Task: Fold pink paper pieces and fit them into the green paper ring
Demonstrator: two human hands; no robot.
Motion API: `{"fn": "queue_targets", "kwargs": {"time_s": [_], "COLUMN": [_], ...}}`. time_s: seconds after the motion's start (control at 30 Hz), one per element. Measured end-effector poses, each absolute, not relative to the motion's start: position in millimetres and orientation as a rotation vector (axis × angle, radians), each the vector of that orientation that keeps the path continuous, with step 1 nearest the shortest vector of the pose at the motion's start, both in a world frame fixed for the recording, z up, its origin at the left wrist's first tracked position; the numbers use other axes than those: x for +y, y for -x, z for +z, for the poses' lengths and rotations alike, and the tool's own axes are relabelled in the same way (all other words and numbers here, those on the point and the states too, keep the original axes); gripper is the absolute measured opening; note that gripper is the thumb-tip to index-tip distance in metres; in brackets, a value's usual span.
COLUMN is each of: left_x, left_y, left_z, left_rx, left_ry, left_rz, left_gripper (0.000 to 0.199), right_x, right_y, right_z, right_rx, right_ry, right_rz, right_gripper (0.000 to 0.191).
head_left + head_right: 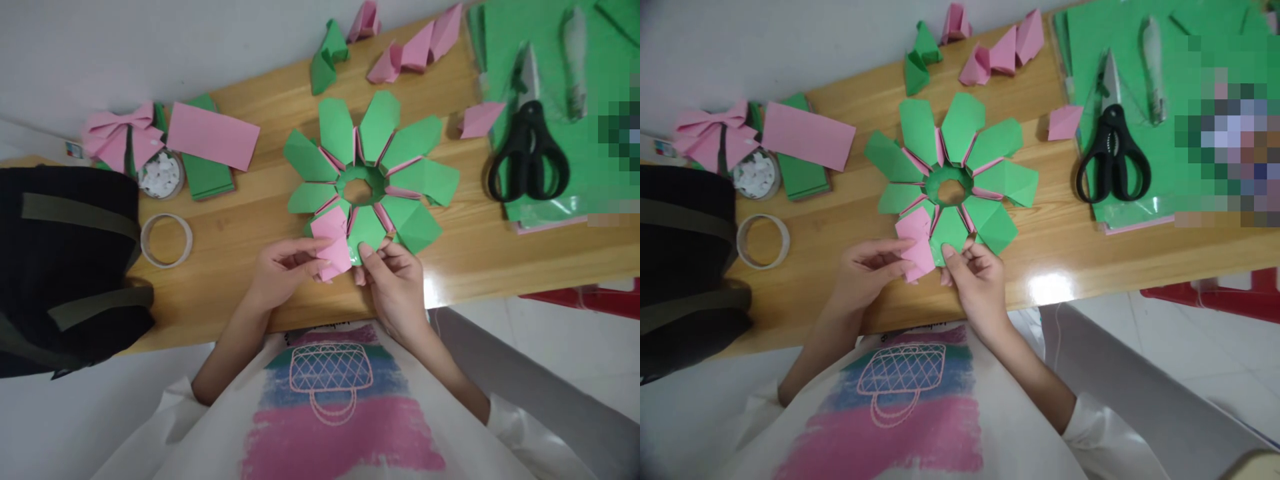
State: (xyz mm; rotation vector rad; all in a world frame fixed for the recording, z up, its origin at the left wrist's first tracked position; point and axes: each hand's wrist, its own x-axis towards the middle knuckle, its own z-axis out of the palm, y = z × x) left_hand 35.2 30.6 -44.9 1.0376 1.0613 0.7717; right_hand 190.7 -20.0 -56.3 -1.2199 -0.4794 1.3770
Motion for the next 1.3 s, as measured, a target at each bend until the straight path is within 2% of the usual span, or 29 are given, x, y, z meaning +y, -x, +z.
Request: {"fn": "queue_targets", "kwargs": {"time_s": [0.7, 1.3], "left_x": [30.5, 19.8], "left_y": [-38.3, -43.8], "left_z": [-45.6, -48.7], "left_rx": [0.944, 1.087], "left_ry": [-1.017, -1.051], "left_rz": [0.79, 0.84], "left_gripper": [0.031, 0.031], "right_x": [-16.8, -17.7], "right_y": [-190.7, -190.0], "right_z": [-54.0, -51.2], "right_rx": [-0.326, -0.316], "right_ry": [1.211, 1.164], "right_rz": [1.377, 1.379], "right_gripper": [0.02, 0.018]}}
